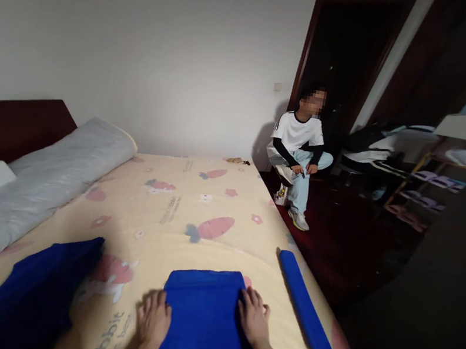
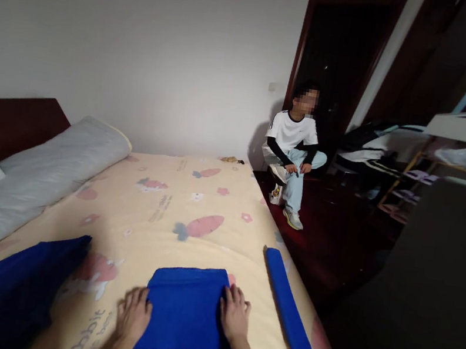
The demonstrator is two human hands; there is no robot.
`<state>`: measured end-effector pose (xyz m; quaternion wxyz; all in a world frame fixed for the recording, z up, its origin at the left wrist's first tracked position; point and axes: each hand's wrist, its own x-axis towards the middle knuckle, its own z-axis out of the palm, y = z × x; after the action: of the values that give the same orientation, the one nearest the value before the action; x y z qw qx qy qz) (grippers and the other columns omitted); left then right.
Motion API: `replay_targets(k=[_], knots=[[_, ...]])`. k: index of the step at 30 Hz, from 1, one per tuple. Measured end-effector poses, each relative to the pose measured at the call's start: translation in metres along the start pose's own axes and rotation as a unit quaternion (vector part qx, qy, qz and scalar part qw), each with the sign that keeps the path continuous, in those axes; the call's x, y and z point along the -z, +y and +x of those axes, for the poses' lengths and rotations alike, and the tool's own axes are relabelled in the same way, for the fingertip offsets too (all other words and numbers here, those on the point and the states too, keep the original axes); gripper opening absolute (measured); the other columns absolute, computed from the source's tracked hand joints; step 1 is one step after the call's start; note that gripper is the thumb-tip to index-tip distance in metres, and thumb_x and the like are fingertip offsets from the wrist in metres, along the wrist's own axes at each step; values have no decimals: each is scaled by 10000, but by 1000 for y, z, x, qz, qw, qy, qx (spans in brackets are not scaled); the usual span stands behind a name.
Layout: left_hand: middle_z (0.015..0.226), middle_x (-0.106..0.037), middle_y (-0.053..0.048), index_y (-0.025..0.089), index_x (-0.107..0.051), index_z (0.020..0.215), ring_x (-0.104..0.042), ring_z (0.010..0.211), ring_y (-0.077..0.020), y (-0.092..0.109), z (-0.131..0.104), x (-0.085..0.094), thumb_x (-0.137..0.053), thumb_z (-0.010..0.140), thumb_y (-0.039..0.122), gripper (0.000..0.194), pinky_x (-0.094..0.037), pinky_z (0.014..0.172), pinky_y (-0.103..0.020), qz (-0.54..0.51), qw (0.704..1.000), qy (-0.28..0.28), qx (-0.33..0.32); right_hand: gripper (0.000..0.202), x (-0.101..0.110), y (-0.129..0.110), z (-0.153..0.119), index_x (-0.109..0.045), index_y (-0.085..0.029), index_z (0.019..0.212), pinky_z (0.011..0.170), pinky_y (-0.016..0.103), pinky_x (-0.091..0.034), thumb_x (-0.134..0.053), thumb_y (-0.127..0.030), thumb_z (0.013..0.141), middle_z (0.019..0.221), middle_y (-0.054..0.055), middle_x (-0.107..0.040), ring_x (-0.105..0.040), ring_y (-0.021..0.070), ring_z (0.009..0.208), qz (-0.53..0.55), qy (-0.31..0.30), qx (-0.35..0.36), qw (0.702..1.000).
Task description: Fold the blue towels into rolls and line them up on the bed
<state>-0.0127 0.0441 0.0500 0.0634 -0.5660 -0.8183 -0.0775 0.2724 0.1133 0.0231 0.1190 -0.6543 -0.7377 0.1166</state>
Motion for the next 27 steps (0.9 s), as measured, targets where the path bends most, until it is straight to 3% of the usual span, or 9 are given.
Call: replay_targets(k=[2,4,8,10,12,16,19,25,27], knots=[[1246,-626,-125,153,-618,1194,-520,1178,-264,-12,2,3,-324,899,178,417,-375,987,-450,3,1000,21,17,469,2,11,0,-518,-224,1358,1045,568,-304,-289,-326,962,1476,127,-447,-370,305,1358,-2,39,-5,999],[1269,-618,-119,149,-597,1230,-515,1198,-238,-3,0,2,-302,908,169,437,-370,1015,-413,-32,999,15,-23,463,2,-1,-3,-519,-238,1356,1055,547,-301,-287,-335,967,1477,117,-448,-378,289,1353,26,44,55,997],[1405,-541,-56,207,-518,1336,-441,1311,-175,46,-1,-6,-336,865,129,511,-335,1082,-352,-118,977,-63,-167,463,-3,-61,-8,-480,-296,1385,1095,516,-269,-314,-418,971,1490,74,-439,-378,257,1354,92,-55,199,974],[1446,-507,-45,219,-490,1363,-416,1338,-175,56,3,-10,-354,854,135,533,-334,1088,-370,-127,970,-91,-184,478,-5,-75,-4,-456,-306,1401,1102,530,-256,-343,-449,960,1509,62,-414,-362,262,1366,91,-96,227,965],[1443,-514,-54,219,-494,1362,-427,1329,-196,45,12,-11,-348,874,162,512,-329,1087,-412,-110,977,-87,-158,481,-5,-66,5,-476,-284,1390,1100,541,-253,-348,-450,957,1511,77,-409,-355,276,1372,69,-90,194,974],[1350,-593,-100,178,-580,1271,-496,1255,-231,-14,28,-6,-298,912,176,456,-361,1036,-449,-45,998,-17,-46,462,-3,-11,23,-524,-237,1351,1064,574,-279,-301,-363,967,1463,126,-464,-371,306,1360,2,12,29,999],[1331,-608,-107,168,-607,1237,-509,1245,-219,-30,31,-3,-281,924,176,452,-378,1028,-417,-41,999,11,-17,458,-3,4,26,-525,-236,1348,1056,571,-299,-294,-337,965,1452,123,-476,-387,305,1347,-7,48,32,998],[1531,-388,-28,234,-387,1440,-339,1406,-166,48,25,-10,-343,849,120,603,-308,1132,-405,-119,968,-99,-199,501,-12,-70,19,-411,-287,1437,1110,529,-257,-328,-423,962,1530,70,-377,-341,255,1387,69,-77,211,972],[1545,-356,-28,239,-358,1454,-319,1417,-166,59,27,-14,-349,843,132,621,-311,1131,-417,-116,963,-133,-205,513,-10,-81,23,-399,-289,1444,1117,524,-244,-365,-394,943,1544,62,-350,-326,252,1397,61,-109,217,968]])
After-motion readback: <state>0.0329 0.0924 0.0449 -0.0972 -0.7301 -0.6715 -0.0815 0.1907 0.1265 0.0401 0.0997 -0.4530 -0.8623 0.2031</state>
